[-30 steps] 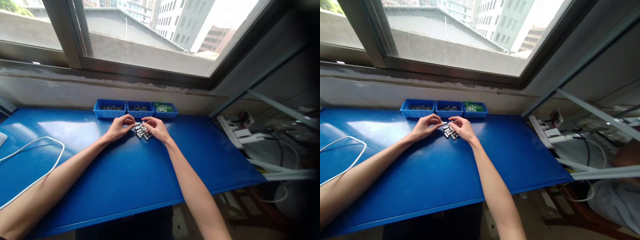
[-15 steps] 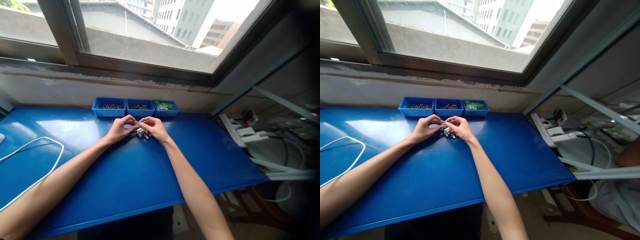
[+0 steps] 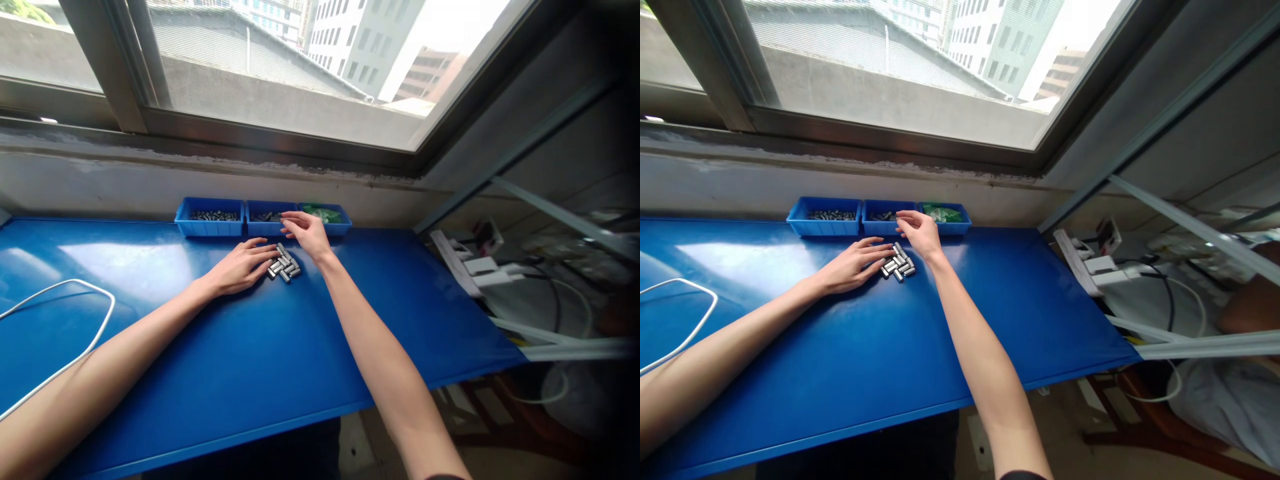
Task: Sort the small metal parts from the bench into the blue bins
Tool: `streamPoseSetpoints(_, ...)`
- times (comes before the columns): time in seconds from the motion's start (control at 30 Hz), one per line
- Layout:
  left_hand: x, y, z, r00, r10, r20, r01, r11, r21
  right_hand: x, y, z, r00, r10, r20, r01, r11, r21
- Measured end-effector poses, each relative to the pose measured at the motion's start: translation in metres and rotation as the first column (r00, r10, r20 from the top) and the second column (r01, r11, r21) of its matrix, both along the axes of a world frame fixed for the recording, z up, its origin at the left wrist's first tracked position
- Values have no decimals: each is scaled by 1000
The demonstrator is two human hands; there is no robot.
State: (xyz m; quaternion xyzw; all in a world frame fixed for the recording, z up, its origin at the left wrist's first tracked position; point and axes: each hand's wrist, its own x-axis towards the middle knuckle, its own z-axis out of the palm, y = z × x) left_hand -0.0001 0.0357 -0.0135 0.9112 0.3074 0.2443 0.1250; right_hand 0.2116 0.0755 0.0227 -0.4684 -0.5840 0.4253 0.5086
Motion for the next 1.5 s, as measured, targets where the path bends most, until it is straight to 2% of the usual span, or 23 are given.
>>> streamPoseSetpoints(0.13,3,0,2,999,10,44,-11,1000,28,11,-21,-11,997,13,71,-16,999,37)
streamPoseSetpoints(0.3,5,0,2,988,86,128,-91,995,34,21,-39,-27,993,-96,75,91,993,72)
streamPoseSetpoints(0.47,4,2,-1,989,88,120,-92,995,27,20,-38,-31,987,-146,62,140,986,85)
streamPoseSetpoints(0.7,3,0,0,981,159,111,-165,985,49,17,-37,-36,984,-126,122,117,990,83)
streamPoseSetpoints(0.87,3,-1,2,993,89,80,-95,992,84,17,-35,-37,979,-119,166,103,989,102)
streamPoseSetpoints(0.97,3,-2,3,993,95,64,-101,991,91,17,-33,-39,981,-106,160,89,990,112)
streamPoseSetpoints(1.1,3,-1,2,984,156,91,-160,987,35,19,-31,-41,982,-84,169,65,991,113)
streamPoseSetpoints(1.3,1,7,-3,970,210,122,-209,978,-28,17,-31,-39,975,-118,189,97,989,114)
streamPoseSetpoints(1.5,1,10,-5,942,219,253,-209,976,-66,15,-32,-35,975,-127,182,109,988,106)
